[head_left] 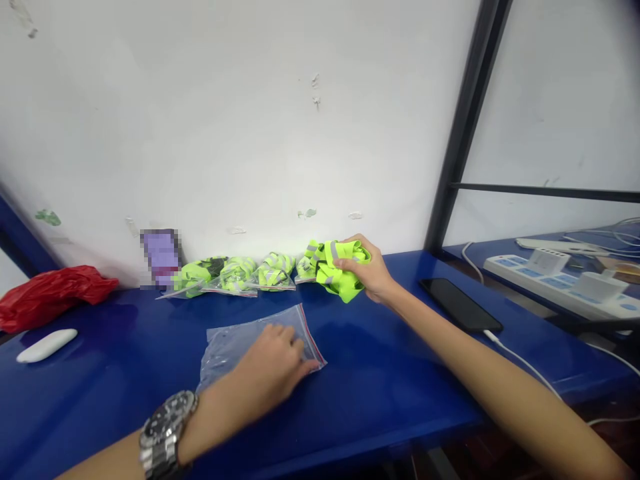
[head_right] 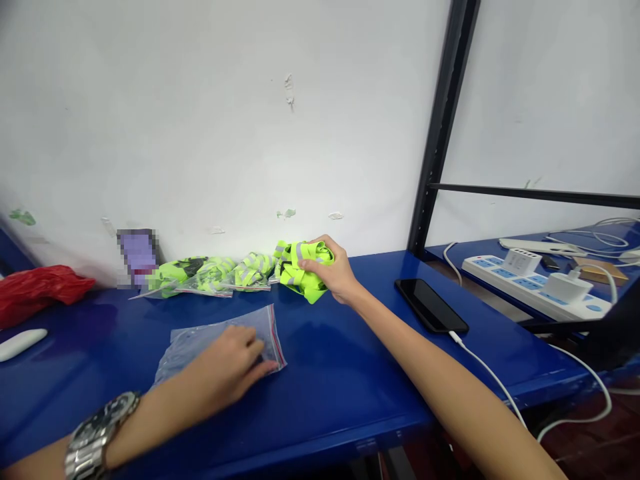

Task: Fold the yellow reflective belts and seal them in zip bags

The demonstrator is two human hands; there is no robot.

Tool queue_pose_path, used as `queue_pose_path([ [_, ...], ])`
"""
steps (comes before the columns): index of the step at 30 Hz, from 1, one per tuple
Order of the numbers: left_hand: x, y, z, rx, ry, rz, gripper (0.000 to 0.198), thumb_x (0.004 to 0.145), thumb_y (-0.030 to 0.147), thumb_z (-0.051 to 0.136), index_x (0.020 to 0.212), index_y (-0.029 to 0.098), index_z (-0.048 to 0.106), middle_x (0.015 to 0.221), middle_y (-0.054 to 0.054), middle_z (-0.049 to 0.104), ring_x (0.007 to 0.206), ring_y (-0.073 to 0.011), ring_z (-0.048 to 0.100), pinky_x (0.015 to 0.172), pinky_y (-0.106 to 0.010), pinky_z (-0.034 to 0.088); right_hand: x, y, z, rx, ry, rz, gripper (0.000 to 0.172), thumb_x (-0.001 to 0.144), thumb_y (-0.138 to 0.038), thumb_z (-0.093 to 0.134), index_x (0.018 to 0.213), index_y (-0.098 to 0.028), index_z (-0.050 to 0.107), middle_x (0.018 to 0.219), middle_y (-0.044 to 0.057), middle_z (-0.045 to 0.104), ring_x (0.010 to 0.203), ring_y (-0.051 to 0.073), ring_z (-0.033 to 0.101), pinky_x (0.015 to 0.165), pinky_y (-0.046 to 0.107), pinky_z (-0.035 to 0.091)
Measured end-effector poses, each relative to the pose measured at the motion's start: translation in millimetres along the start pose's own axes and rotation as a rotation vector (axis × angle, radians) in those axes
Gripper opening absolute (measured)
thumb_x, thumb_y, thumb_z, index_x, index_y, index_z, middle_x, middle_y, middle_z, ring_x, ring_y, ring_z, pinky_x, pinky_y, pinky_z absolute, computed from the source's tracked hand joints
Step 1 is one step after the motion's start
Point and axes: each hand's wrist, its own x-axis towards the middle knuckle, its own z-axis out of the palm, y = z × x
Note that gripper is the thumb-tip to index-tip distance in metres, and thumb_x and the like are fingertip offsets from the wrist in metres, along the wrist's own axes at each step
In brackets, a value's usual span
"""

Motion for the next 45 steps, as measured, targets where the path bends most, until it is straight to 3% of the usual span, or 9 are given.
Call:
queue_pose_path([
  [4,5.6,-51.2,-5.9,-0.122,-0.012,-0.191,0.071,0.076,0.076,0.051,0.109,0.014,0.061,0.108,-0.017,0.063,0.095,-0.0330,0.061,0.079,-0.046,0.047,-5.3,7.4,6.7,-0.020,-0.072,0.065,0.040,0.059,-0.033,0.080,0.088,-0.024,0.055,0.072,-0.006,0.058,0.059,0.013,0.055,0.053,0.025,0.046],
  [7,7.2,-58.9,-1.7,-0.195,-0.035,-0.132,0.114,0.064,0.083,0.054,0.149,0.013,0.023,0.139,-0.025,0.048,0.119,-0.0401,0.053,0.089,-0.049,0.045,-8.1,10.5,10.8,-0.023,-0.120,0.115,0.039,0.060,-0.032,0.080,0.087,-0.023,0.053,0.069,-0.007,0.057,0.057,0.013,0.056,0.051,0.024,0.046],
  [10,8.6,-51.9,2.5,-0.273,-0.050,-0.051,0.131,0.061,0.081,0.060,0.153,0.014,-0.006,0.136,-0.025,0.052,0.115,-0.0379,0.059,0.085,-0.044,0.048,-9.2,10.8,13.1,-0.042,-0.124,0.150,0.038,0.059,-0.031,0.080,0.084,-0.022,0.053,0.067,-0.008,0.056,0.055,0.012,0.054,0.048,0.022,0.044],
  [14,9.4,-51.4,4.0,-0.261,0.002,-0.155,0.131,0.064,0.066,0.069,0.151,0.011,-0.012,0.125,-0.024,0.060,0.097,-0.0363,0.067,0.078,-0.044,0.051,-8.4,8.0,13.1,0.032,-0.117,0.205,0.039,0.057,-0.030,0.081,0.082,-0.022,0.052,0.068,-0.006,0.059,0.059,0.014,0.059,0.052,0.025,0.049],
  [18,4.4,-68.3,10.7,-0.067,0.219,-0.204,0.128,0.067,0.059,0.069,0.150,0.007,-0.013,0.137,-0.028,0.047,0.113,-0.0431,0.057,0.094,-0.057,0.043,-9.5,-2.4,14.3,0.127,-0.144,0.311,0.039,0.057,-0.028,0.080,0.083,-0.022,0.052,0.076,-0.002,0.063,0.068,0.019,0.065,0.054,0.028,0.053],
  [24,0.2,-81.4,12.3,0.070,0.463,-0.105,0.110,0.076,0.050,0.066,0.150,0.011,-0.004,0.136,-0.025,0.048,0.118,-0.0404,0.053,0.100,-0.058,0.039,-18.4,-11.8,23.9,0.212,-0.275,0.408,0.038,0.057,-0.021,0.079,0.087,-0.022,0.055,0.078,-0.002,0.066,0.070,0.019,0.067,0.060,0.032,0.057],
  [30,3.1,-67.4,-2.4,0.055,0.457,0.098,0.101,0.078,0.045,0.065,0.150,0.014,0.001,0.138,-0.024,0.047,0.128,-0.0386,0.046,0.107,-0.063,0.031,-27.3,-9.5,31.2,0.166,-0.406,0.439,0.044,0.055,-0.021,0.082,0.093,-0.021,0.060,0.082,0.000,0.067,0.072,0.018,0.067,0.065,0.033,0.057],
  [34,4.5,-60.6,-3.3,-0.026,0.470,0.195,0.098,0.080,0.039,0.065,0.150,0.014,0.000,0.137,-0.024,0.048,0.129,-0.0364,0.046,0.107,-0.061,0.036,-31.2,-11.3,36.2,0.166,-0.432,0.428,0.040,0.056,-0.022,0.082,0.089,-0.021,0.060,0.076,-0.002,0.065,0.068,0.017,0.064,0.061,0.030,0.056],
  [45,1.6,-57.7,7.6,-0.219,0.400,0.103,0.108,0.079,0.032,0.069,0.151,0.017,-0.010,0.145,-0.023,0.042,0.132,-0.0361,0.045,0.105,-0.050,0.045,-38.7,-2.3,46.5,-0.012,-0.500,0.182,0.033,0.067,-0.030,0.075,0.098,-0.024,0.064,0.090,0.000,0.064,0.077,0.017,0.060,0.069,0.029,0.050],
])
